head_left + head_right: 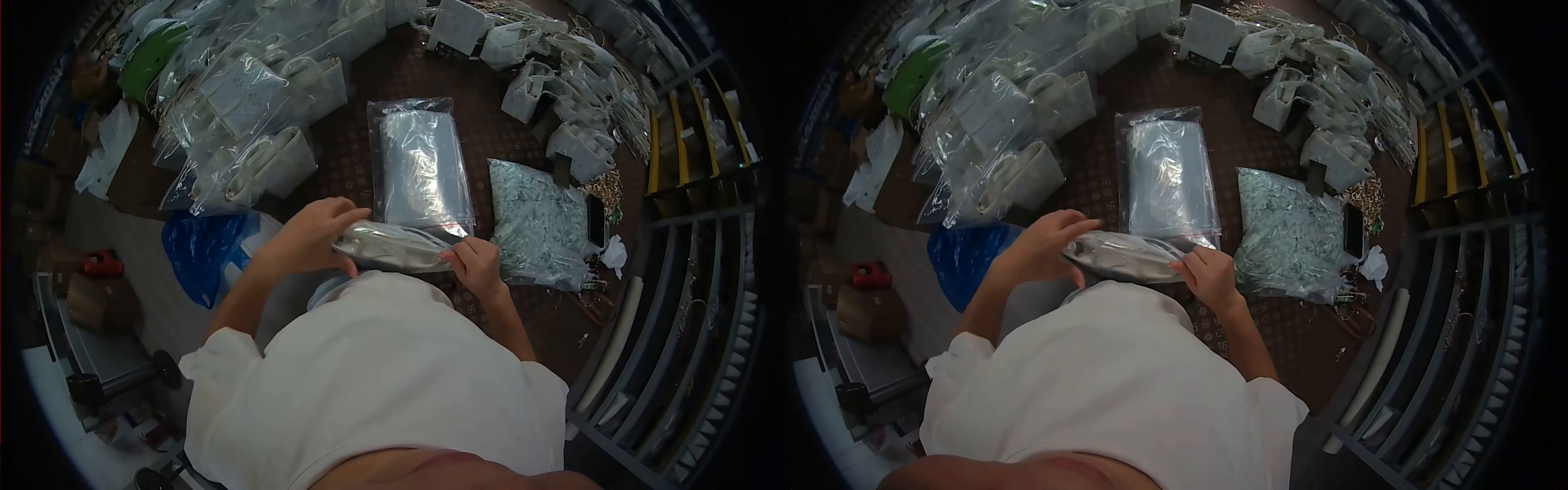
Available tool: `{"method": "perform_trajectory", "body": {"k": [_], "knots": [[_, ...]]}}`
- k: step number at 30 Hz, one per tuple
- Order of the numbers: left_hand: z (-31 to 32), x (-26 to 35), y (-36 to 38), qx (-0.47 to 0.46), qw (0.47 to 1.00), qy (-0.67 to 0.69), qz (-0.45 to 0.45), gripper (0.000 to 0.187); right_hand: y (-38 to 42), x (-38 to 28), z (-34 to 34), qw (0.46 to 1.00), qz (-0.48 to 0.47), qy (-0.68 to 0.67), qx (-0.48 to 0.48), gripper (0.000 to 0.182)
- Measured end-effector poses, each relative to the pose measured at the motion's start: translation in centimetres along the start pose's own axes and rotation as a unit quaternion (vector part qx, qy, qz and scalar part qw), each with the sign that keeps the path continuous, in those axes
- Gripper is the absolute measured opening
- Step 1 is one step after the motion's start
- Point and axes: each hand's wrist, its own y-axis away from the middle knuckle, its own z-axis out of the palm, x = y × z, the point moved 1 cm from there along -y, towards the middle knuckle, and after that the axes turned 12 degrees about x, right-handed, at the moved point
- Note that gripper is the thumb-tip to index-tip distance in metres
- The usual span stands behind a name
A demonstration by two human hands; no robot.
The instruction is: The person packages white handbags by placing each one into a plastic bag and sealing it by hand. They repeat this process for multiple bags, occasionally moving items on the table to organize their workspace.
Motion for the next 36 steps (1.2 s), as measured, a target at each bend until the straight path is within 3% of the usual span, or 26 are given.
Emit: {"method": "perform_trajectory", "body": {"k": [2, 4, 5, 7, 9, 10, 12, 13, 15, 16, 18, 21, 24, 26, 28, 30, 31, 33, 36], "knots": [[2.9, 0.9, -0.8, -0.016, 0.999, -0.009, 0.035, 0.025, 0.0, -0.2, 0.3, 1.0, 0.011, -0.02, 0.016, 0.023], [7.4, -0.1, -0.2, -0.149, 0.987, -0.05, 0.008, 0.03, 0.0, -0.1, 0.0, 0.999, 0.017, -0.034, 0.034, 0.021], [7.4, -0.3, -0.7, -0.149, 0.987, -0.052, 0.007, 0.03, 0.2, 0.2, -0.5, 0.995, 0.058, -0.023, 0.08, 0.018], [7.0, -1.6, -2.3, -0.136, 0.99, -0.018, -0.029, 0.028, 0.8, 0.8, -1.4, 0.986, 0.103, -0.013, 0.129, 0.014], [5.9, -4.5, -4.7, -0.058, 0.995, 0.025, -0.073, 0.022, 2.2, 2.1, -2.8, 0.948, 0.202, 0.013, 0.245, 0.011], [5.0, -5.8, -6.3, -0.043, 0.989, 0.061, -0.129, 0.023, 3.3, 2.6, -3.3, 0.947, 0.205, 0.013, 0.245, 0.011], [2.3, -7.9, -9.6, -0.013, 0.976, 0.1, -0.194, 0.018, 5.8, 3.9, -3.7, 0.875, 0.412, -0.032, 0.252, 0.013], [1.0, -8.8, -11.0, 0.001, 0.973, 0.104, -0.204, 0.014, 6.5, 4.0, -3.8, 0.875, 0.412, -0.033, 0.253, 0.013], [-0.7, -11.4, -13.1, 0.018, 0.978, 0.088, -0.19, 0.026, 7.6, 4.3, -3.6, 0.861, 0.455, -0.023, 0.227, 0.013], [-1.2, -12.3, -13.9, 0.015, 0.978, 0.087, -0.189, 0.026, 7.8, 4.7, -3.2, 0.859, 0.457, -0.024, 0.228, 0.013], [-1.6, -13.9, -15.4, 0.027, 0.984, -0.104, -0.143, 0.024, 8.3, 4.8, -2.2, 0.896, 0.418, 0.001, 0.15, 0.011], [0.2, -19.7, -15.6, 0.065, 0.98, -0.134, -0.134, 0.023, 7.2, 4.9, -0.1, 0.913, 0.388, -0.01, 0.125, 0.008], [1.8, -26.0, -14.4, 0.005, 0.963, -0.219, -0.155, 0.022, 6.3, 6.3, 2.9, 0.926, 0.362, -0.003, 0.109, 0.009], [2.5, -27.2, -13.9, 0.018, 0.949, -0.265, -0.169, 0.025, 6.4, 7.2, 5.2, 0.937, 0.344, -0.011, -0.066, 0.015], [3.1, -26.6, -14.4, 0.035, 0.932, -0.312, -0.182, 0.028, 7.0, 7.8, 7.6, 0.945, 0.314, 0.059, -0.065, 0.022], [3.6, -23.0, -14.7, 0.134, 0.894, -0.403, -0.141, 0.043, 6.7, 7.8, 8.9, 0.95, 0.279, 0.123, -0.073, 0.028], [3.7, -21.0, -14.8, 0.13, 0.895, -0.403, -0.142, 0.043, 6.3, 7.9, 9.4, 0.944, 0.283, 0.167, -0.026, 0.034], [4.5, -16.5, -14.6, 0.21, 0.914, -0.348, -0.004, 0.051, 6.2, 8.5, 9.7, 0.934, 0.288, 0.211, 0.015, 0.039], [7.9, -12.7, -12.5, 0.174, 0.964, -0.2, 0.002, 0.037, 7.0, 10.7, 9.3, 0.94, 0.295, 0.164, 0.035, 0.03]]}}
